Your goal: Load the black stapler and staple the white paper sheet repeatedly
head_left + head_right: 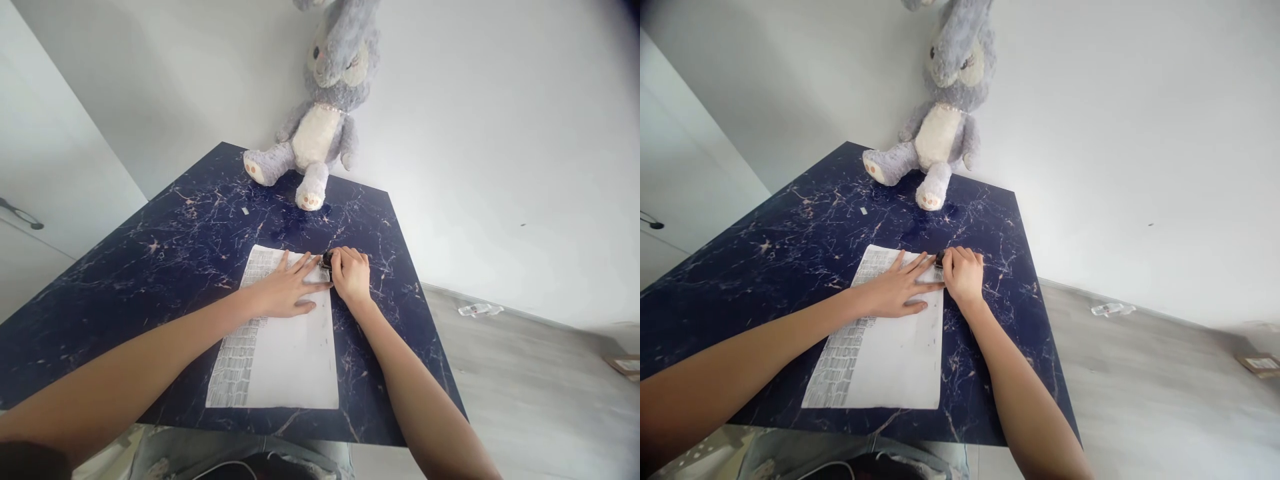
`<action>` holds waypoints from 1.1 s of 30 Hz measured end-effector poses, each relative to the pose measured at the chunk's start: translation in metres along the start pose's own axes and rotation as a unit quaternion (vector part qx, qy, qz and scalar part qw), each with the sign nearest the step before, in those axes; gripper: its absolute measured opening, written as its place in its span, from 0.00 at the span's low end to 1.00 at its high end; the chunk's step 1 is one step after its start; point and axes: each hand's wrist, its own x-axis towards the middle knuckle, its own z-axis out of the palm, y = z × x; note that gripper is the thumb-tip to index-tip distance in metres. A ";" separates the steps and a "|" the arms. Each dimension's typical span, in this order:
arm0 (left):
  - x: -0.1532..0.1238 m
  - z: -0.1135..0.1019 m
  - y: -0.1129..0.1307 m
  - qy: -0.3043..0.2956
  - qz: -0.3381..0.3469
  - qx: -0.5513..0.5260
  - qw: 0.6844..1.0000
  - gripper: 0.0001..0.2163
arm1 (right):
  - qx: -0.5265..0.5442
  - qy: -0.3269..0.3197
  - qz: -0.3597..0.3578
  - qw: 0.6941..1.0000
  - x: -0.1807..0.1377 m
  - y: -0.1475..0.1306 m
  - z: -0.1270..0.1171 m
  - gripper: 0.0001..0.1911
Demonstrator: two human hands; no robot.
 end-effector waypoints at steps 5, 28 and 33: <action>-0.001 -0.002 0.001 -0.009 -0.003 0.008 1.000 0.27 | -0.019 -0.004 0.005 1.000 0.000 -0.005 -0.002 0.21; -0.012 -0.026 -0.029 0.039 0.016 0.020 0.999 0.26 | -0.006 0.081 0.083 0.993 0.004 0.060 -0.001 0.18; -0.012 -0.023 -0.031 -0.044 0.044 0.013 0.998 0.39 | 0.050 0.160 0.086 0.982 0.001 0.037 -0.011 0.22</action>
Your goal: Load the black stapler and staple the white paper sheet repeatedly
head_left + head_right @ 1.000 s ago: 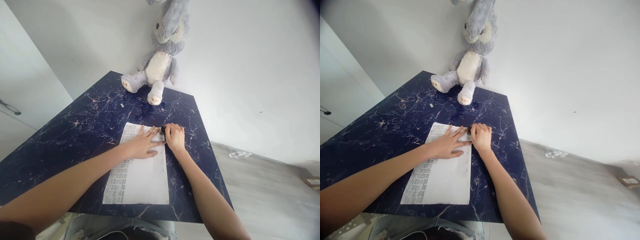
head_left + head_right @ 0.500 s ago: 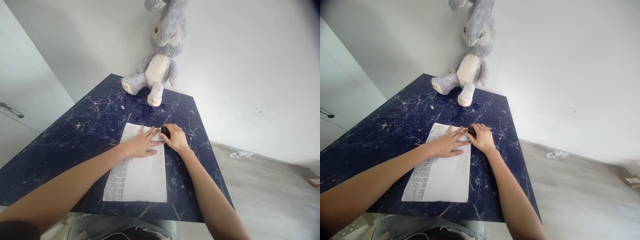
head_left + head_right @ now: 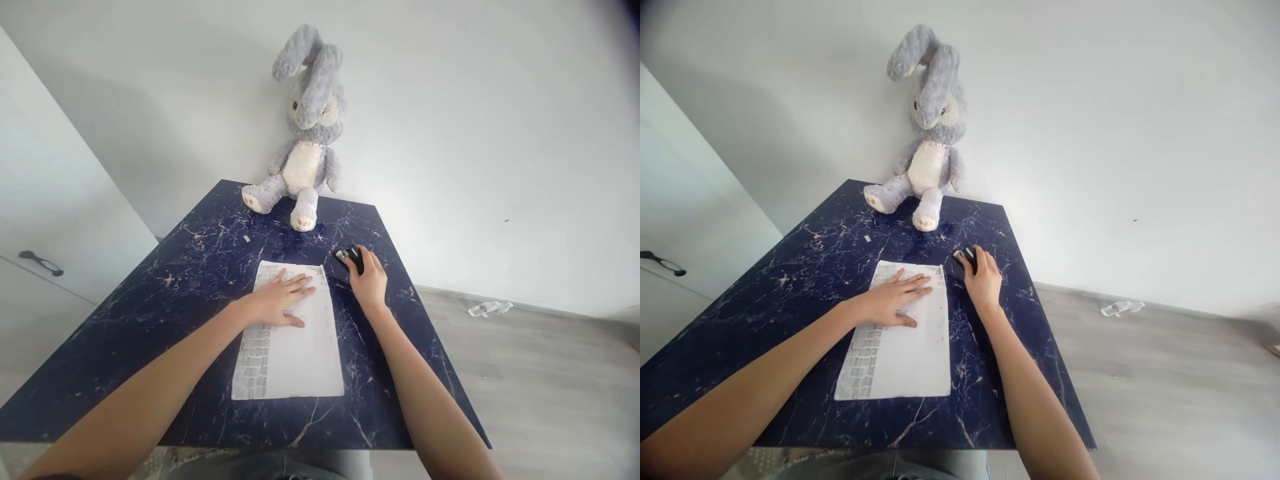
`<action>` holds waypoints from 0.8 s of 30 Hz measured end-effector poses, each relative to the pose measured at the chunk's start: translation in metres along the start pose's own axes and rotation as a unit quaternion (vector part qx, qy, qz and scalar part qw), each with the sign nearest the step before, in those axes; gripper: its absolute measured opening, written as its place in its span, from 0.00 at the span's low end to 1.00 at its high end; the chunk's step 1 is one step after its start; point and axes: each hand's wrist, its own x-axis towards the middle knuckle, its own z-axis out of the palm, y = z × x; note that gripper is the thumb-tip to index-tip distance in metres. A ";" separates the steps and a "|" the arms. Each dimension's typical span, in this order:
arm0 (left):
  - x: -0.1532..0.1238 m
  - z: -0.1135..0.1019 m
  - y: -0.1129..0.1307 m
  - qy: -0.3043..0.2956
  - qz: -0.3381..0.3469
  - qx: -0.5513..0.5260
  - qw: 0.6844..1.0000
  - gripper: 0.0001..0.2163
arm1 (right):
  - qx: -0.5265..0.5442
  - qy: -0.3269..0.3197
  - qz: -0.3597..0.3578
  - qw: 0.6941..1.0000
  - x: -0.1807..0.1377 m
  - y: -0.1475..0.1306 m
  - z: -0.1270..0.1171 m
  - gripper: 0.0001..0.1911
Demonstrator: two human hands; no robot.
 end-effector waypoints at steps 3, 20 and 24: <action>0.008 0.007 0.000 0.042 -0.049 0.021 0.998 0.45 | 0.055 -0.006 -0.029 0.998 -0.010 -0.029 -0.003 0.22; 0.016 0.015 -0.032 0.134 -0.120 -0.158 0.971 0.63 | 0.284 -0.119 0.004 0.951 -0.022 -0.046 0.021 0.21; 0.013 0.012 -0.040 0.162 -0.143 -0.293 0.932 0.65 | 0.297 -0.163 -0.029 0.940 -0.018 -0.042 0.020 0.22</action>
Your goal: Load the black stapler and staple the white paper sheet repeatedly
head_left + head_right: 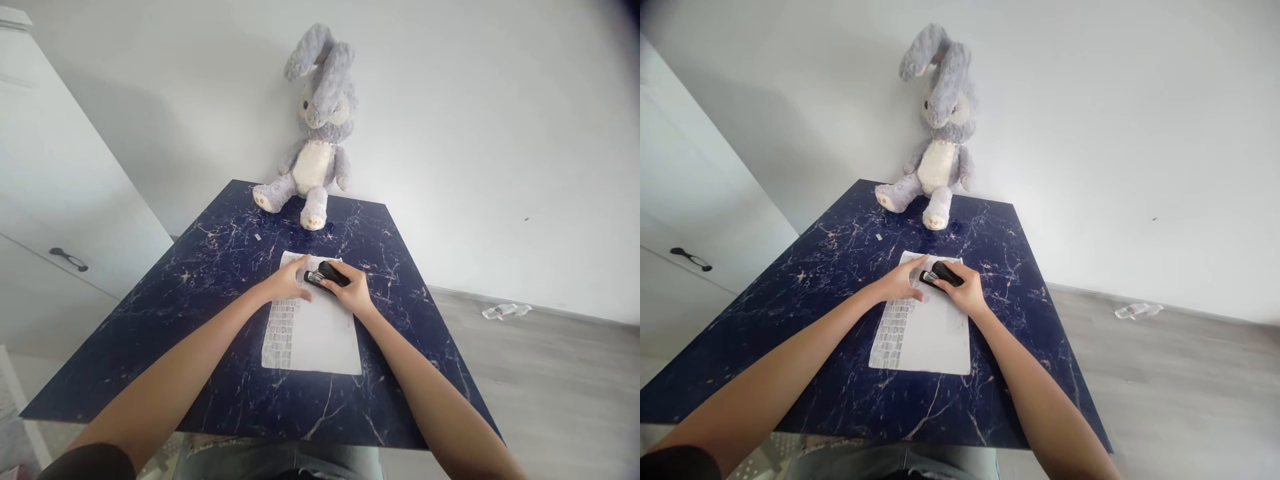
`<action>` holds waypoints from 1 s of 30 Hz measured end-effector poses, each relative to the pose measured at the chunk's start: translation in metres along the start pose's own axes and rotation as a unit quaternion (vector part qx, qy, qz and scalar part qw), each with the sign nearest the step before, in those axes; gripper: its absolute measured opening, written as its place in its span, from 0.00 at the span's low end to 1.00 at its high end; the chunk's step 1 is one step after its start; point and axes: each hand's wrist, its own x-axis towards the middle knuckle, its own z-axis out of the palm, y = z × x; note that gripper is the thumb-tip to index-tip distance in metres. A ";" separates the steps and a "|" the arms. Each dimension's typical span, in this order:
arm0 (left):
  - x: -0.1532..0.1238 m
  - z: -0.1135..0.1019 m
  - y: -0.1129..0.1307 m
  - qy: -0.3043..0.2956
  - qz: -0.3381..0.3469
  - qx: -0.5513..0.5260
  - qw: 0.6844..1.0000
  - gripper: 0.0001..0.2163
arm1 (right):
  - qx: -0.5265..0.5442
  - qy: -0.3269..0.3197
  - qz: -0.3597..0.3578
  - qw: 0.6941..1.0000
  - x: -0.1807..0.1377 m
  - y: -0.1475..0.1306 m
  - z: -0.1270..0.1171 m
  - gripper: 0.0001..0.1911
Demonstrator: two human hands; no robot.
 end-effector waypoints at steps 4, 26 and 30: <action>0.000 -0.002 0.000 0.049 -0.022 -0.168 0.984 0.46 | -0.011 -0.074 -0.030 0.997 -0.002 -0.004 0.000 0.21; 0.005 0.003 0.007 0.215 -0.047 -0.385 0.896 0.40 | 0.393 -0.309 0.163 0.851 0.005 0.036 -0.044 0.28; 0.005 0.002 0.008 0.219 -0.045 -0.391 0.893 0.41 | 0.403 -0.322 0.169 0.840 0.005 0.042 -0.044 0.28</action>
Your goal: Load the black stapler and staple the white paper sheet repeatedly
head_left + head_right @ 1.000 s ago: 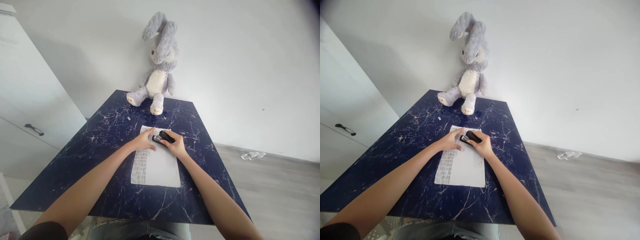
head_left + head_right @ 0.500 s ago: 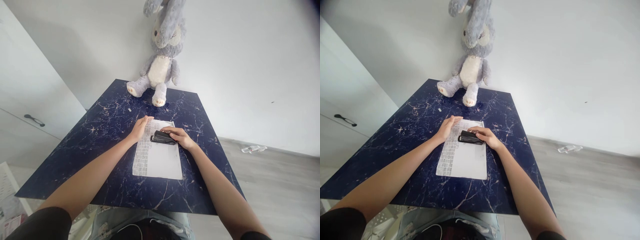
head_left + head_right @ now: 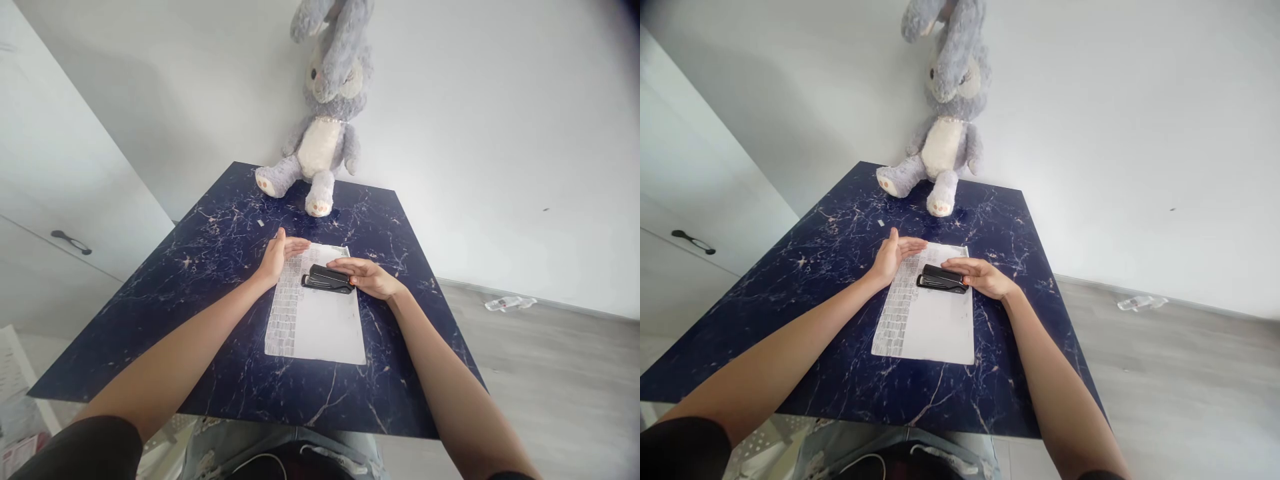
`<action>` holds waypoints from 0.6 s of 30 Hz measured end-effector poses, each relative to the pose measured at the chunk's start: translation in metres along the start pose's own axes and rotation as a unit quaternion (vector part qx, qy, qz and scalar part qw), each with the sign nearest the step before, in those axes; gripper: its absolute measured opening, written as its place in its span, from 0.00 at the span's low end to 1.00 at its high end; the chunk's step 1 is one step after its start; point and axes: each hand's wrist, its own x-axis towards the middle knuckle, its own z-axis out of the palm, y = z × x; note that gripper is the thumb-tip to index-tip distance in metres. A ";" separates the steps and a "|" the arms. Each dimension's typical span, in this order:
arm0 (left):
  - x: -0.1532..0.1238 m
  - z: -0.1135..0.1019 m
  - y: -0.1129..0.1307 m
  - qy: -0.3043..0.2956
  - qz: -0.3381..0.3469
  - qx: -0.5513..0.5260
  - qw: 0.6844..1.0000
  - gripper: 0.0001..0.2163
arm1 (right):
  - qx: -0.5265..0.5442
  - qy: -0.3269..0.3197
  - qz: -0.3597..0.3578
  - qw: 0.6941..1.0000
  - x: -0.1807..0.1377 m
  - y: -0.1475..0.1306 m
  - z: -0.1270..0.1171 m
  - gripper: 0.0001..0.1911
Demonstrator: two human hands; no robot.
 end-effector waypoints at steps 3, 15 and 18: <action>0.001 -0.001 -0.001 -0.003 -0.002 -0.003 1.000 0.41 | -0.007 -0.004 0.004 1.000 -0.001 0.000 0.000 0.28; 0.000 0.000 -0.001 -0.020 0.000 -0.006 1.000 0.39 | -0.430 0.086 -0.095 0.894 0.004 -0.003 0.037 0.23; 0.000 0.000 -0.002 -0.024 0.019 -0.019 0.999 0.33 | -0.510 0.163 -0.197 0.821 0.007 0.000 0.047 0.22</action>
